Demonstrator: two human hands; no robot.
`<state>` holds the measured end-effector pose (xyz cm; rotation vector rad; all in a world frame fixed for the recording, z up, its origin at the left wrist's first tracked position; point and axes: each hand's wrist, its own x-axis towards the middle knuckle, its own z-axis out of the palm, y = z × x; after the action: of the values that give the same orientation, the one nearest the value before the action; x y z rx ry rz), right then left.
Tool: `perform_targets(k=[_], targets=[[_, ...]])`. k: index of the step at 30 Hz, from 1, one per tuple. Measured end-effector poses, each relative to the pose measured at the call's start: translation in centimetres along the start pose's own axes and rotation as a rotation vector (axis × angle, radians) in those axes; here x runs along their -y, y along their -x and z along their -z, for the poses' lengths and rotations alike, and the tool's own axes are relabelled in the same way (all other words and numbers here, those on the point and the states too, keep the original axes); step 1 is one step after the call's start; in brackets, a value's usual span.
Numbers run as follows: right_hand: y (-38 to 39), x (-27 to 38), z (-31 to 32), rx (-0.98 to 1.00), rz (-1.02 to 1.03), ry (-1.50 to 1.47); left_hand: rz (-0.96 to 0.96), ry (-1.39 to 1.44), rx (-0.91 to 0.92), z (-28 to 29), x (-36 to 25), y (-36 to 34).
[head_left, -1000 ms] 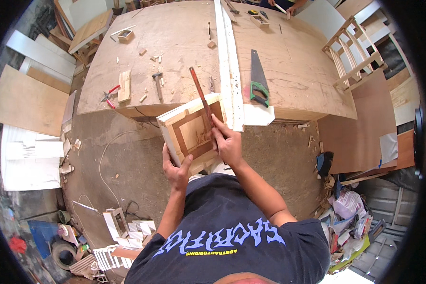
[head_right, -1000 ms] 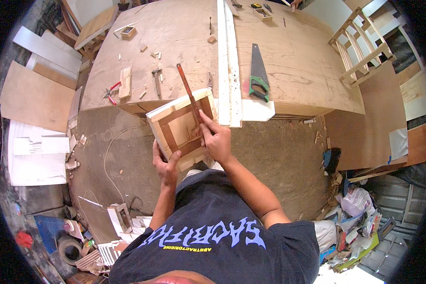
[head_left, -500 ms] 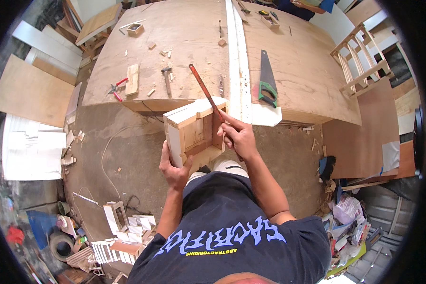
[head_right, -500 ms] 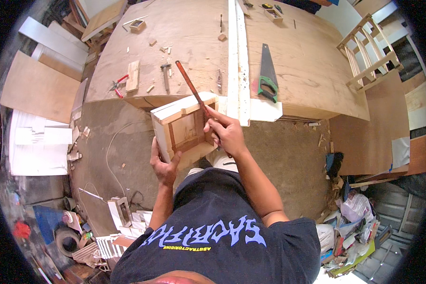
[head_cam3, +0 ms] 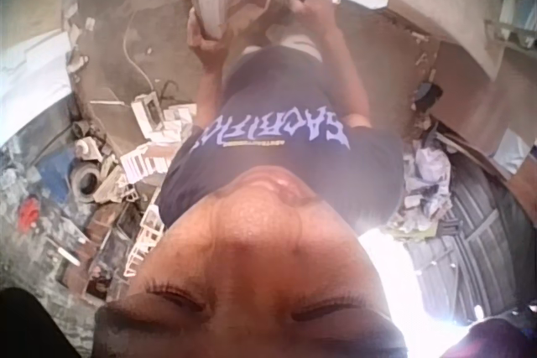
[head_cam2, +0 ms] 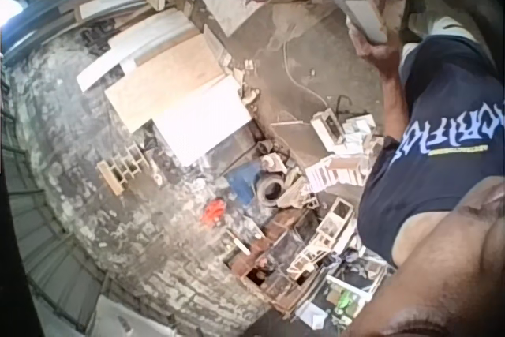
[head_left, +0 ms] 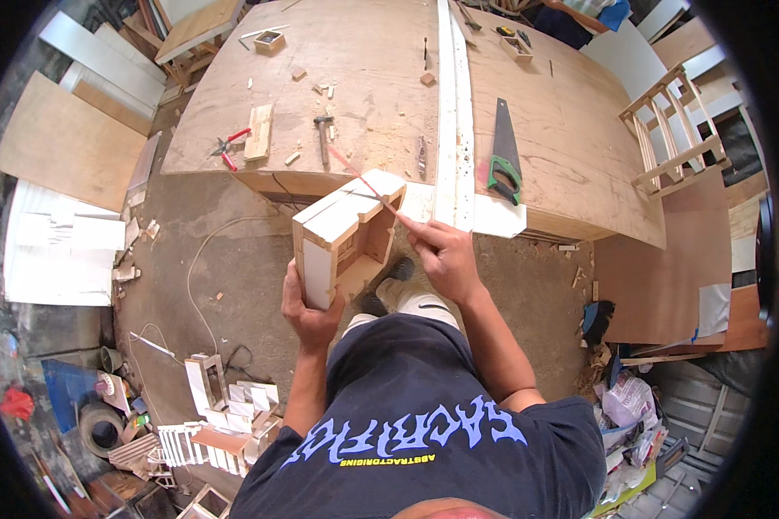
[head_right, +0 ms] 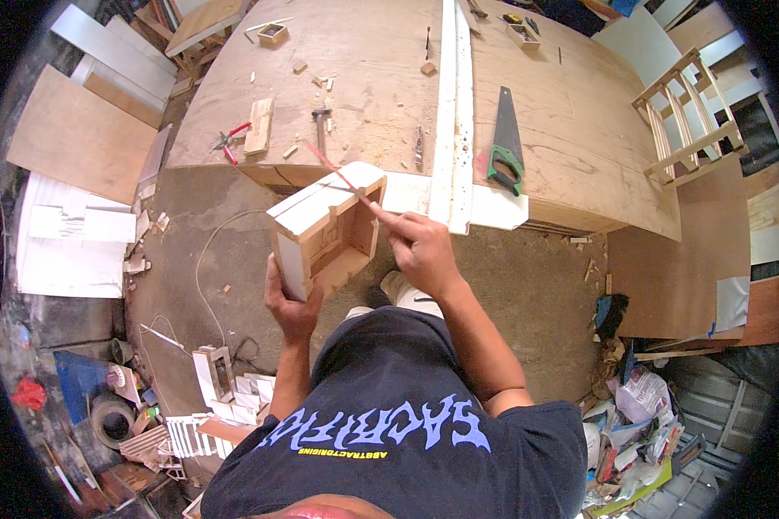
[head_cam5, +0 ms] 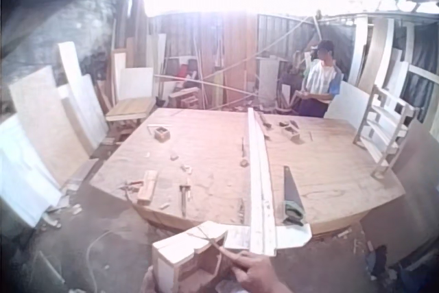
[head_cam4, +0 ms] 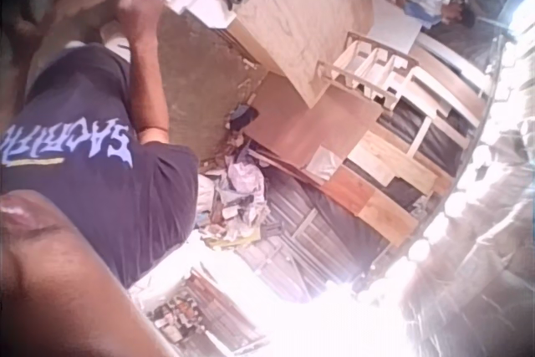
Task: The person assembles a small wooden box by fitting a flat wooden piece into a frame, tapping it into place by hand, and using a ruler to measure the internal dimensions. They turn the box over to check the placement of the base.
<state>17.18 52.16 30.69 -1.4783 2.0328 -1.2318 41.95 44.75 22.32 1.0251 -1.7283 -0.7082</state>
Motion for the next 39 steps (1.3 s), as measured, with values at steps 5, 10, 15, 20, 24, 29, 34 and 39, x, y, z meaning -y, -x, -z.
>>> perform_targets(k=[5,10,15,20,24,29,34,39], targets=[[-0.1,-1.0,-0.7,-0.058,0.061,-0.037,0.037,-0.006,0.054,0.9,0.6,0.2],[0.8,-0.5,-1.0,-0.01,0.055,-0.058,-0.01,-0.029,-0.05,0.4,1.3,0.4],[0.7,-1.8,-2.1,-0.112,0.061,-0.082,0.044,0.051,-0.016,0.3,0.9,0.0],[1.3,1.0,-1.6,0.033,0.135,-0.139,-0.013,-0.035,0.008,0.9,1.0,0.2],[1.3,2.9,-1.6,0.105,0.144,-0.086,-0.088,-0.076,-0.049,0.9,0.9,-0.4],[0.5,2.2,-2.0,0.139,0.211,-0.046,-0.118,-0.148,-0.055,1.5,1.2,-0.8],[-0.3,1.3,-3.2,0.129,0.204,-0.004,-0.113,-0.156,-0.082,1.4,1.6,-0.7],[-0.4,0.4,-4.1,0.16,0.17,-0.136,-0.087,-0.17,-0.07,1.1,2.0,-0.7]])
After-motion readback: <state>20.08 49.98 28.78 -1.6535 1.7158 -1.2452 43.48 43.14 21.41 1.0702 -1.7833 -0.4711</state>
